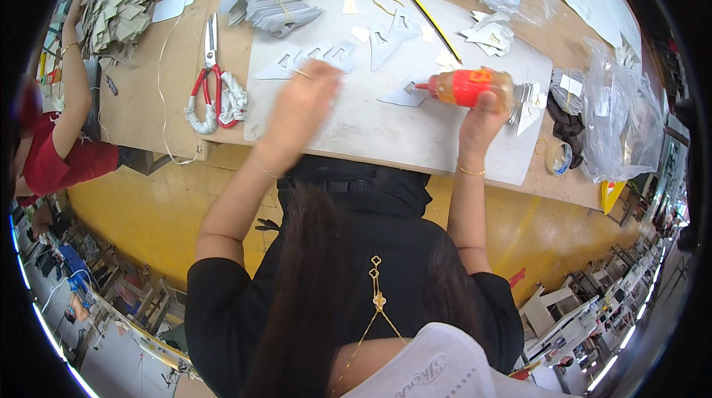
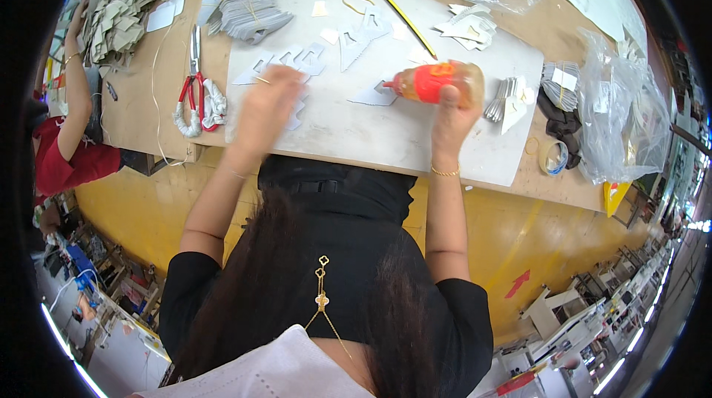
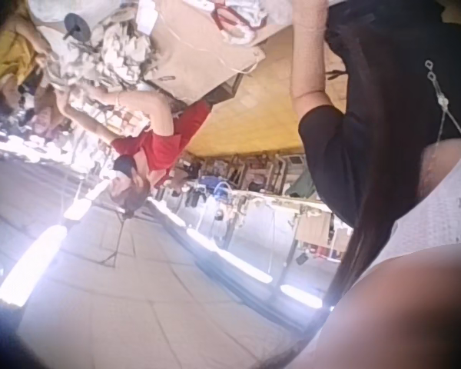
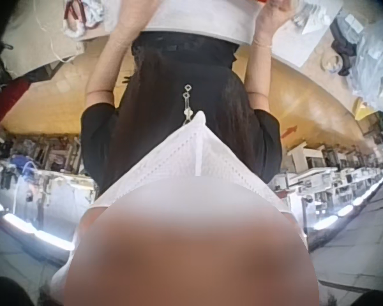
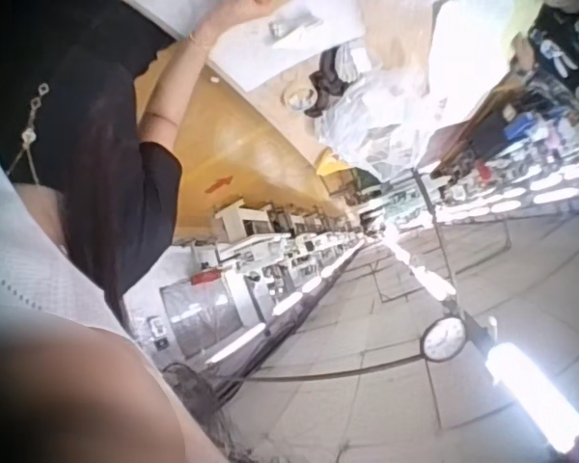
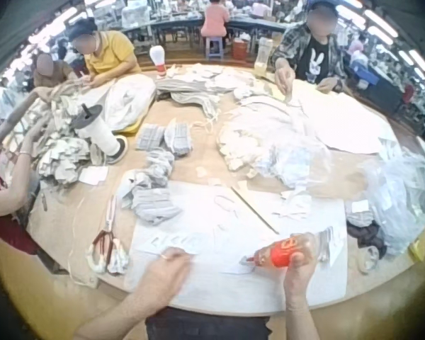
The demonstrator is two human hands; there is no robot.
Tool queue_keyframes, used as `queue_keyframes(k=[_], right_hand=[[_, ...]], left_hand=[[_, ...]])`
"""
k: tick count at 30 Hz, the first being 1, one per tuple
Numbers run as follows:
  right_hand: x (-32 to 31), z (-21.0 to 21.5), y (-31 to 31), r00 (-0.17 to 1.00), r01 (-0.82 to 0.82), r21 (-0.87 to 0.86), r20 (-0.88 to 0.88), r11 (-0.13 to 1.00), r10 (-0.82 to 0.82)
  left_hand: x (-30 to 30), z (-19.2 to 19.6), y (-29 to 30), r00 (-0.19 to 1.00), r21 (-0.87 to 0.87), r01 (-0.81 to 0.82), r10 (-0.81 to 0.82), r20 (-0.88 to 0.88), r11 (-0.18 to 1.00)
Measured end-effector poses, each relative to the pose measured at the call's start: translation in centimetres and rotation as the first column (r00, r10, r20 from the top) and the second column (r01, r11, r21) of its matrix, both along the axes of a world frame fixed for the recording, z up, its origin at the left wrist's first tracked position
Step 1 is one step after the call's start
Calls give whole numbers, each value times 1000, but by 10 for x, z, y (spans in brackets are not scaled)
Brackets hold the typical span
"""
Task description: The person applies glue from a red bottle to small white paper cutouts and presses them together on a worktable. They handle multiple cutouts one at a time, aligning and joining them while other materials and tools remain on the table.
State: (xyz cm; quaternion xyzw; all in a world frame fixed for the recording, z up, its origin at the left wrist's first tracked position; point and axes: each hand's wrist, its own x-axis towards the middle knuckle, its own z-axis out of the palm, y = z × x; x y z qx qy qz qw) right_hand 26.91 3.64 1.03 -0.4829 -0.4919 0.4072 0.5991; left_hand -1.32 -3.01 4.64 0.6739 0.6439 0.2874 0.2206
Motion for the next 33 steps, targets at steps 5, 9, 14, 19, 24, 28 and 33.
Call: queue_keyframes(k=[5, 9, 14, 19, 24, 28, 33], right_hand=[[-10, 4, 19, 983, -54, 63, 179, 997, 41], [-15, 9, 30, 967, -82, 52, 244, 995, 66], [-19, 8, 31, 955, -116, 52, 279, 992, 97], [-23, 2, 24, 943, -193, 22, 281, 981, 179], [-22, 1, 27, 988, -102, -94, -124, 990, 90], [-8, 6, 47, 946, -28, -114, -323, 993, -11], [-10, 13, 50, 955, -207, 73, 232, 976, 186]], left_hand=[[73, -19, -18, 906, 118, 401, -374, -199, 908], [88, -25, -24, 902, 46, 394, -377, -210, 918], [88, -28, -26, 896, 45, 391, -368, -248, 919], [89, -28, -27, 887, 46, 397, -370, -277, 917], [89, -30, -28, 884, 44, 398, -370, -285, 917], [90, -29, -27, 883, 42, 389, -360, -301, 920], [95, -27, -24, 878, 15, 380, -356, -318, 925]])
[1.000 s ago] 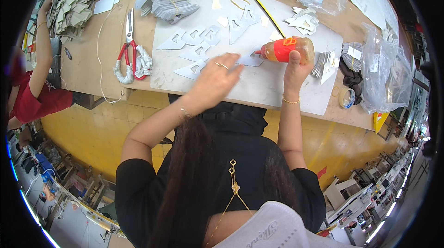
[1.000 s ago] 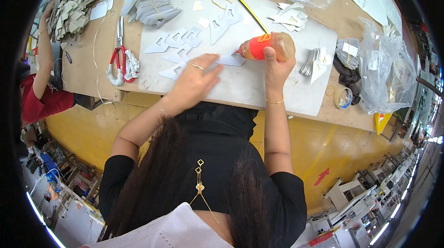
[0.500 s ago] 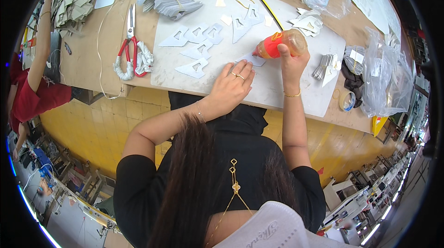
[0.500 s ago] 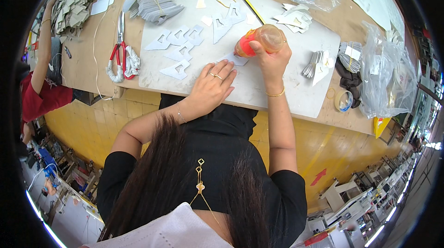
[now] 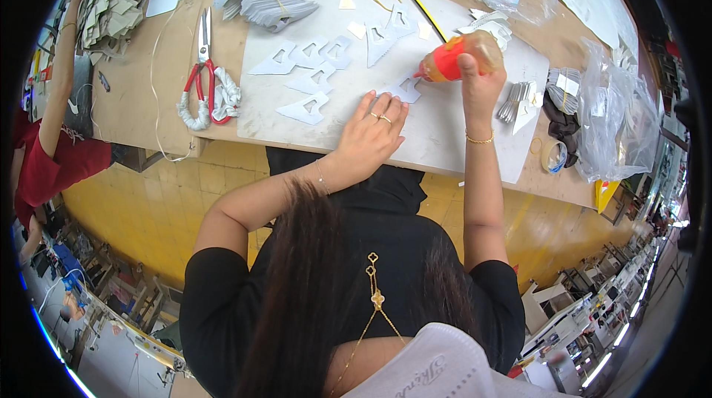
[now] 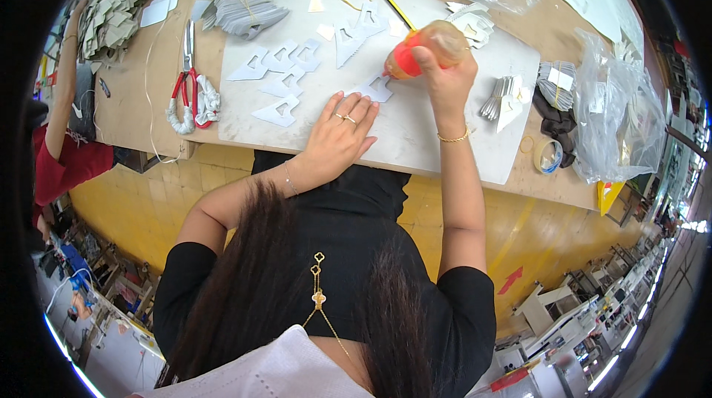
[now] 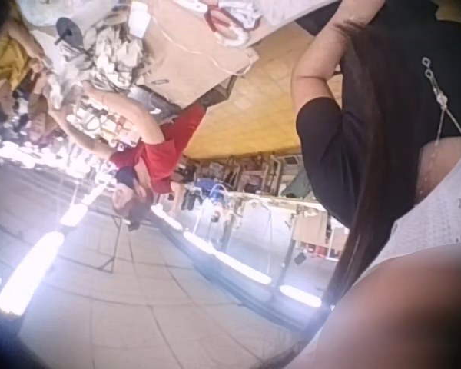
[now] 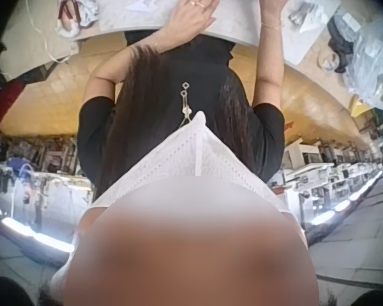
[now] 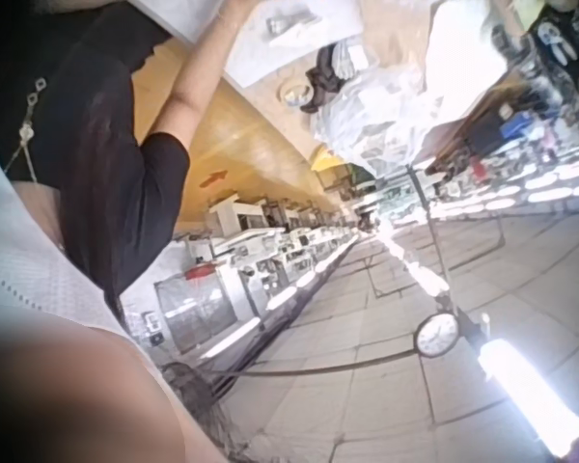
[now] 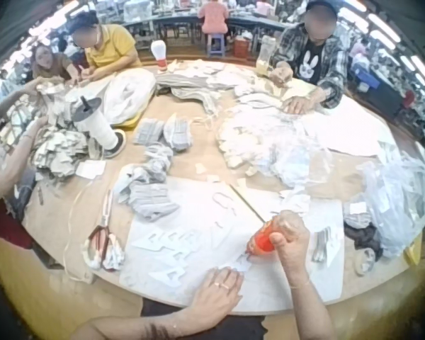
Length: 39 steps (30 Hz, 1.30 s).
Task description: The person applies glue from a red bottle to small white paper cutouts and presses them together on a worktable. They handle multiple cutouts one at a time, aligning and joining them while other materials and tools remain on the table.
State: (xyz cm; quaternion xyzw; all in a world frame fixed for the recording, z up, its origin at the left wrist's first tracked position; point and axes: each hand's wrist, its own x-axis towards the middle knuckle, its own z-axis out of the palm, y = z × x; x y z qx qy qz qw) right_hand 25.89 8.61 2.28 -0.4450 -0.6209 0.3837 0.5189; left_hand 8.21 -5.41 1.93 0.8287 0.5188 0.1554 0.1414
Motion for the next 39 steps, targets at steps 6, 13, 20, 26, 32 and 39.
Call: queue_keyframes(k=[6, 13, 20, 26, 32, 39], right_hand=[[-18, 15, 1, 968, -104, 56, 233, 993, 89], [-4, 10, 3, 988, -106, -72, 108, 992, 114], [9, -2, -6, 998, 56, -76, -18, 996, -58], [-2, -2, -10, 996, 44, -46, 77, 998, -40], [-8, 10, -14, 984, -69, -17, 164, 997, 71], [-6, 12, -16, 945, -184, 14, 278, 983, 173]], left_hand=[[0, -4, 4, 1000, -19, 18, -18, 21, 1000], [1, -6, 4, 998, -8, 14, -14, 61, 1000], [0, -7, 5, 996, 6, 10, -10, 84, 1000], [0, -5, 5, 996, 3, 9, -9, 92, 1000], [0, -5, 4, 995, 13, -1, 0, 97, 1000], [0, -3, 5, 993, -24, -5, 8, 118, 1000]])
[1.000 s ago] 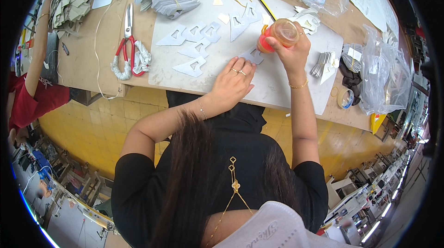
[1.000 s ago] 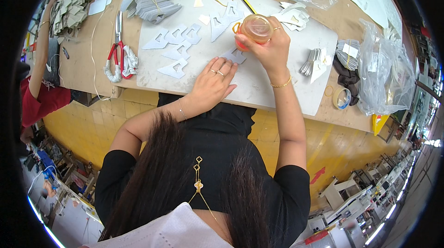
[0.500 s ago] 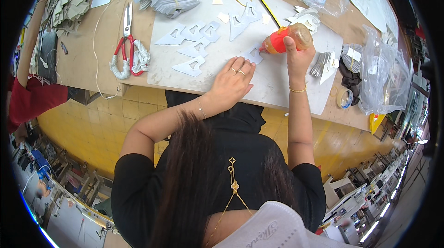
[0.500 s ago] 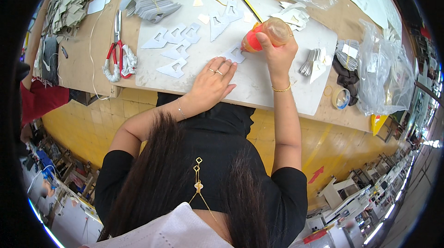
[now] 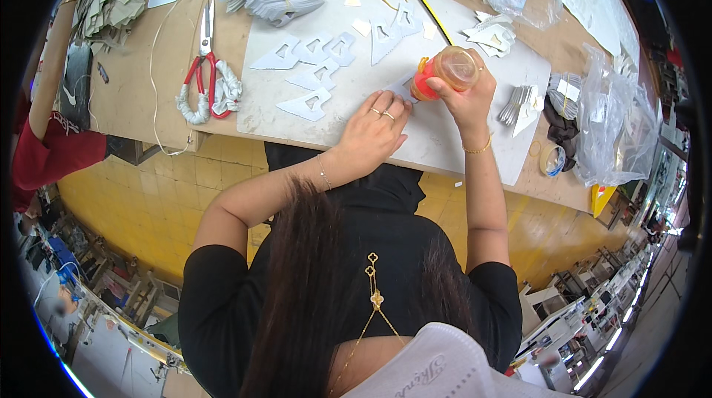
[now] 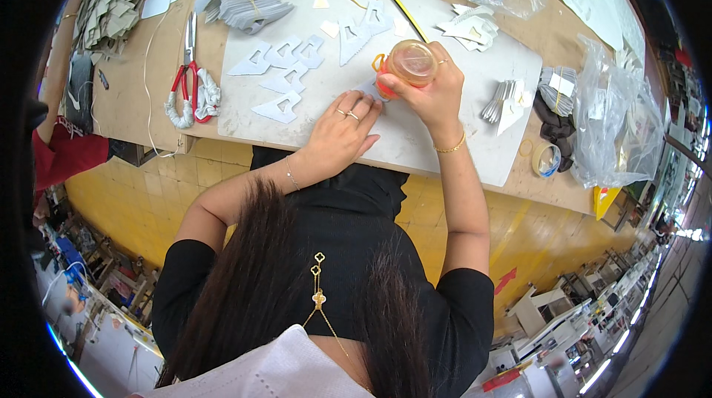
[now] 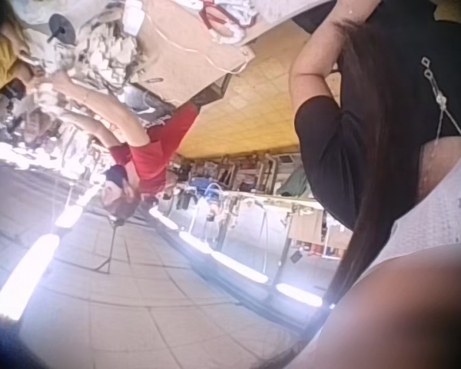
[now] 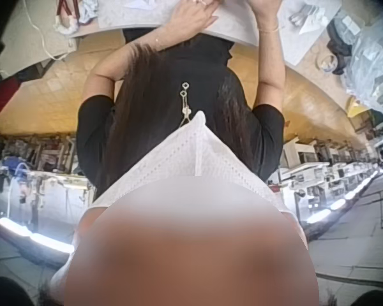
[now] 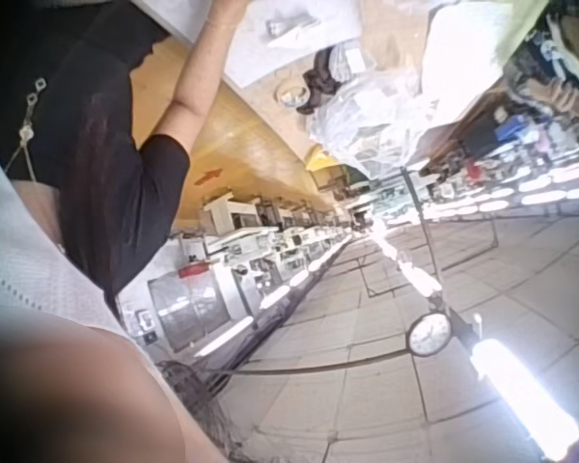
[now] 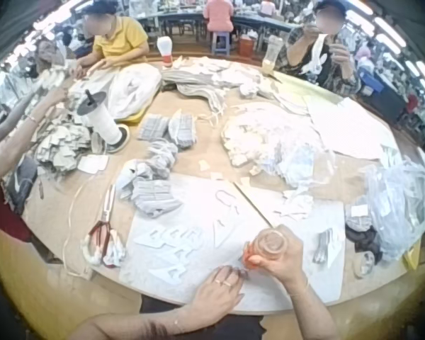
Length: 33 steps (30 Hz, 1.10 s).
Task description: The person applies glue from a red bottle to small white paper cutouts and presses them together on a worktable. They handle multiple cutouts one at a time, aligning and joining them while other materials and tools remain on the table.
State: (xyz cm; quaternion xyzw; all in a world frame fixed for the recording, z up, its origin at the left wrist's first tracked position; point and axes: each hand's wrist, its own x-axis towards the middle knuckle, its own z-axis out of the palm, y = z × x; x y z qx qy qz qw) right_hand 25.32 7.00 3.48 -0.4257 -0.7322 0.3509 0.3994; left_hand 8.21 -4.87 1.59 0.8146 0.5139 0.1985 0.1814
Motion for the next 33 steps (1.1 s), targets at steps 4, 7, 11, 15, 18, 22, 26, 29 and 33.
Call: queue_keyframes(k=[4, 7, 11, 15, 18, 22, 26, 29, 33], right_hand=[[2, -19, -12, 817, 160, -300, -495, 940, -297], [12, -26, -32, 682, 251, -403, -572, 880, -456], [19, -25, -63, 833, 353, -159, -396, 922, -387], [14, -23, -82, 847, 255, -194, -429, 947, -316], [12, -24, -82, 854, 227, -208, -428, 952, -297], [11, -24, -78, 910, 182, -177, -343, 967, -234], [4, -25, -76, 944, 151, -125, -275, 981, -180], [-6, -28, -70, 931, 179, -128, -299, 975, -210], [-9, -27, -45, 610, 397, -304, -618, 866, -496]], left_hand=[[0, -1, -1, 1000, 1, -1, 1, -23, 1000], [0, -4, -3, 999, 23, -4, 5, -42, 1000], [0, -6, -3, 998, 38, 0, 2, -55, 999], [0, -6, -2, 998, 46, -2, 5, -55, 999], [0, -5, -2, 999, 43, -8, 10, -49, 999], [0, -5, -2, 999, 44, -5, 6, -35, 999], [-1, -5, -2, 1000, 44, -1, 2, -22, 999], [0, -6, -2, 1000, 40, -3, 4, -22, 999], [-1, -3, 1, 997, 40, -34, 31, 68, 999]])
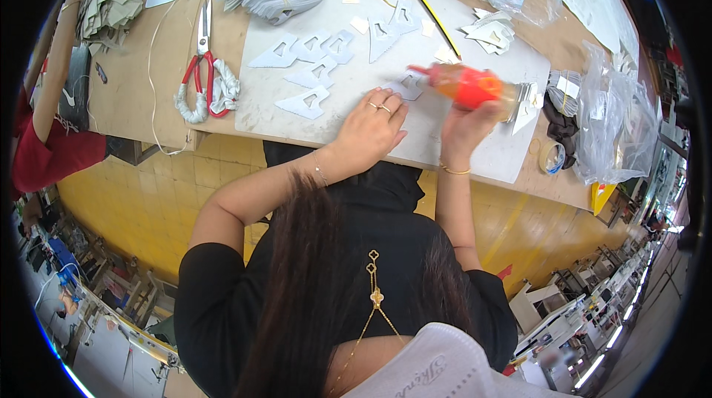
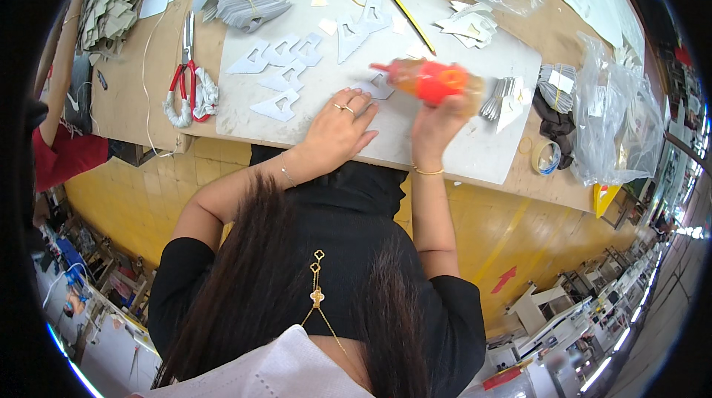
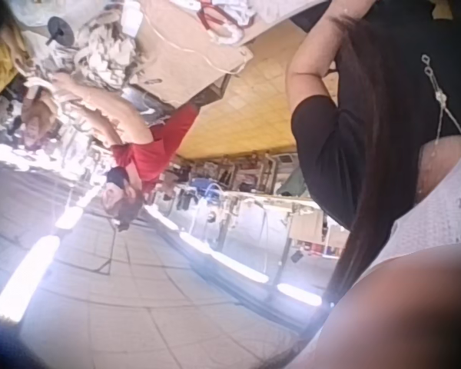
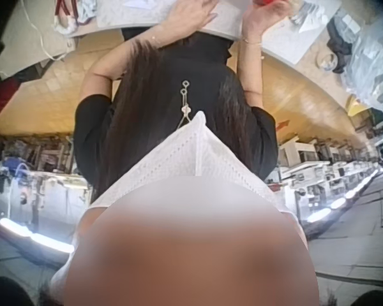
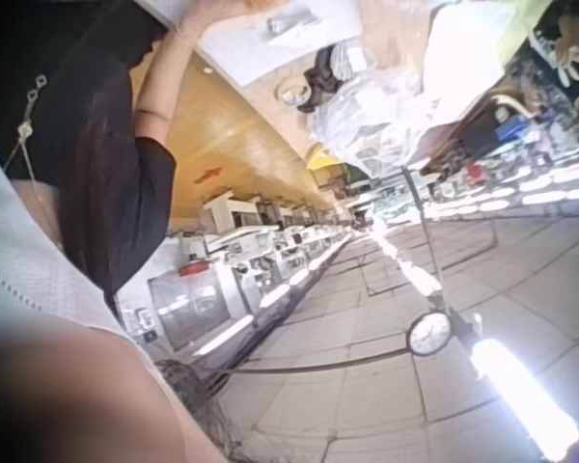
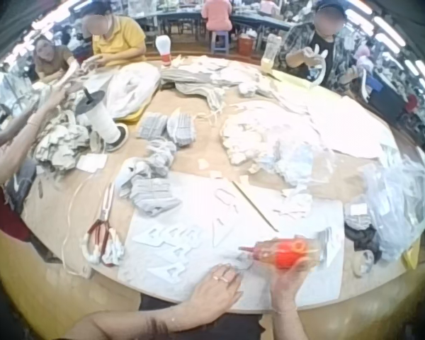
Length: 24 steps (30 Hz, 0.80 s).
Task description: The person applies glue from a red bottle to small white paper cutouts and presses them together on a worktable. They handle multiple cutouts one at a time, aligning and joining them while other materials and tools remain on the table.
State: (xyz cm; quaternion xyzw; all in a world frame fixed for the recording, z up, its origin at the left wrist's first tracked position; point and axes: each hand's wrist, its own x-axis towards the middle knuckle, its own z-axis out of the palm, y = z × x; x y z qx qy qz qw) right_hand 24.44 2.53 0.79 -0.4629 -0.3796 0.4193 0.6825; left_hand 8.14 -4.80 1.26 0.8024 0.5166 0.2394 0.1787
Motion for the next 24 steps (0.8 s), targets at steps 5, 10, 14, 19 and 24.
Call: queue_keyframes(k=[5, 10, 14, 19, 24], right_hand=[[48, 27, 22, 944, -31, -82, -330, 996, 2], [58, 36, 12, 952, 6, -90, -304, 996, -33], [45, 38, 6, 939, 126, -155, -300, 980, -168], [45, 34, 7, 935, 153, -175, -292, 973, -200], [65, 21, 6, 913, -62, -120, -407, 991, 8]], left_hand=[[-15, 6, 12, 949, -84, -174, 190, 250, 981], [-17, -1, 28, 964, -60, -230, 236, 126, 971], [-16, -7, 28, 977, -43, -170, 174, 121, 984], [-14, -7, 29, 963, -20, -211, 211, 166, 977], [-17, 6, 30, 957, -143, -170, 198, 212, 975]])
